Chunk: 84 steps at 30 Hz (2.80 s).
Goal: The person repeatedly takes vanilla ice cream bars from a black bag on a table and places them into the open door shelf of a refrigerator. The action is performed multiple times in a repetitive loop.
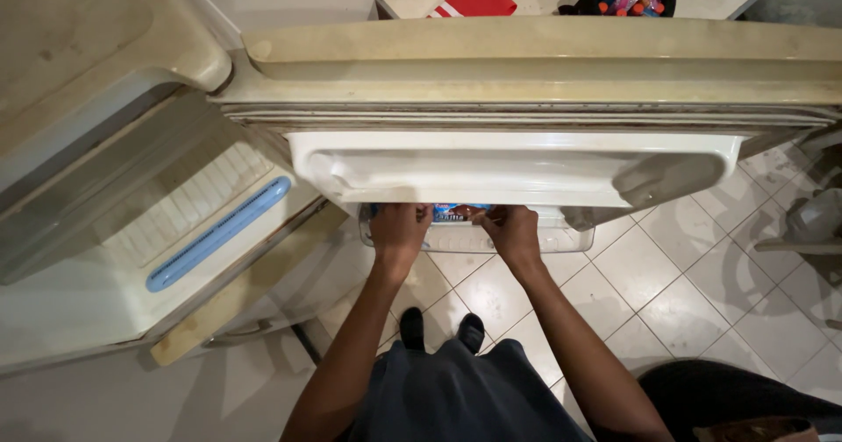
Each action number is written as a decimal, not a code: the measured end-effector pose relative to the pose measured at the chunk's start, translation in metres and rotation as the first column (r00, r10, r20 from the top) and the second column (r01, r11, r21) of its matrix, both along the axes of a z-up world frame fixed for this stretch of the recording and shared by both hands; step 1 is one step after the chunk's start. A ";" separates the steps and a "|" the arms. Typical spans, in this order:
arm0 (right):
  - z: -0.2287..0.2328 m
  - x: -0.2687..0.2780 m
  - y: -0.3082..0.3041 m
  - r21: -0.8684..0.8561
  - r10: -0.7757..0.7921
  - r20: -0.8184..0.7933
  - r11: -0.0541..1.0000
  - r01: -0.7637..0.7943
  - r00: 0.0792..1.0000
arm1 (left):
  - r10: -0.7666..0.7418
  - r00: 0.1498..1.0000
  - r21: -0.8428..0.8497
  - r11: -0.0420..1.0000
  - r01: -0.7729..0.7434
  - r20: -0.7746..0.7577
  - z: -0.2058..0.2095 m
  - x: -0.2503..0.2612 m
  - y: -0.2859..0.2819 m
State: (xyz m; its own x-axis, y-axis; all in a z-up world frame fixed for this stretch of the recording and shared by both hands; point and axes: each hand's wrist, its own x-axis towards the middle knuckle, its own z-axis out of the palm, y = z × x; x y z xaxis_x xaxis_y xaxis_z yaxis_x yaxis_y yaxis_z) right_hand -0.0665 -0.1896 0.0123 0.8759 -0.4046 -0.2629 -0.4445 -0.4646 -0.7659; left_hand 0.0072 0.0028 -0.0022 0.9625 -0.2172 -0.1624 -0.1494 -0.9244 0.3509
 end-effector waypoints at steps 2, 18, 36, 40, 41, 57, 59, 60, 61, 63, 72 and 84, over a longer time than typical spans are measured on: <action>-0.001 0.000 0.000 -0.019 0.006 0.003 1.000 -0.005 1.000 | -0.004 1.000 0.002 1.000 0.004 0.017 -0.004 0.000 0.001; 0.001 -0.008 0.003 -0.062 0.027 -0.005 0.998 -0.027 1.000 | 0.001 0.999 -0.097 0.995 0.004 0.054 0.011 -0.007 0.004; 0.076 -0.082 0.045 0.273 -0.173 0.421 0.960 0.057 0.890 | 0.120 0.985 -0.809 0.587 0.030 0.124 0.074 -0.091 0.018; 0.085 -0.099 0.052 0.340 -0.196 0.433 0.940 0.042 0.880 | 0.118 0.982 -0.830 0.554 0.057 0.146 0.102 -0.113 0.023; 0.086 -0.103 0.054 0.364 -0.206 0.437 0.931 0.037 0.876 | 0.116 0.984 -0.841 0.538 0.054 0.137 0.104 -0.117 0.024; 0.098 -0.130 0.076 0.459 -0.246 0.383 0.887 0.047 0.890 | -0.043 0.999 -0.838 0.543 0.043 0.023 0.118 -0.128 0.047; 0.098 -0.133 0.082 0.455 -0.269 0.387 0.888 0.071 0.882 | -0.063 0.998 -0.841 0.540 0.031 -0.003 0.118 -0.128 0.049; 0.098 -0.135 0.085 0.450 -0.281 0.389 0.889 0.085 0.877 | -0.071 0.997 -0.844 0.536 0.010 -0.033 0.117 -0.128 0.051; 0.098 -0.136 0.088 0.451 -0.297 0.393 0.887 0.099 0.871 | -0.088 0.996 -0.843 0.537 0.023 -0.029 0.120 -0.128 0.052; 0.097 -0.138 0.093 0.464 -0.333 0.389 0.876 0.130 0.859 | -0.139 0.990 -0.850 0.526 0.041 -0.038 0.125 -0.128 0.055; 0.108 -0.157 0.105 0.511 -0.471 0.390 0.825 0.240 0.791 | -0.256 0.962 -0.837 0.544 0.067 -0.090 0.130 -0.127 0.058; 0.109 -0.208 0.078 0.395 -0.540 0.423 0.832 0.389 0.728 | -0.421 0.904 -0.881 0.451 0.139 -0.073 0.130 -0.152 0.010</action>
State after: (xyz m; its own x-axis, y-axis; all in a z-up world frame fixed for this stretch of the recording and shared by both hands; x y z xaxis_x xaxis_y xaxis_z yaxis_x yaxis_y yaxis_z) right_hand -0.2743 -0.1119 0.1213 0.6287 -0.7776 -0.0038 -0.0709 -0.0524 -0.9961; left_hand -0.1448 0.0130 0.1280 0.7741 -0.6314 0.0455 -0.1220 -0.0783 0.9894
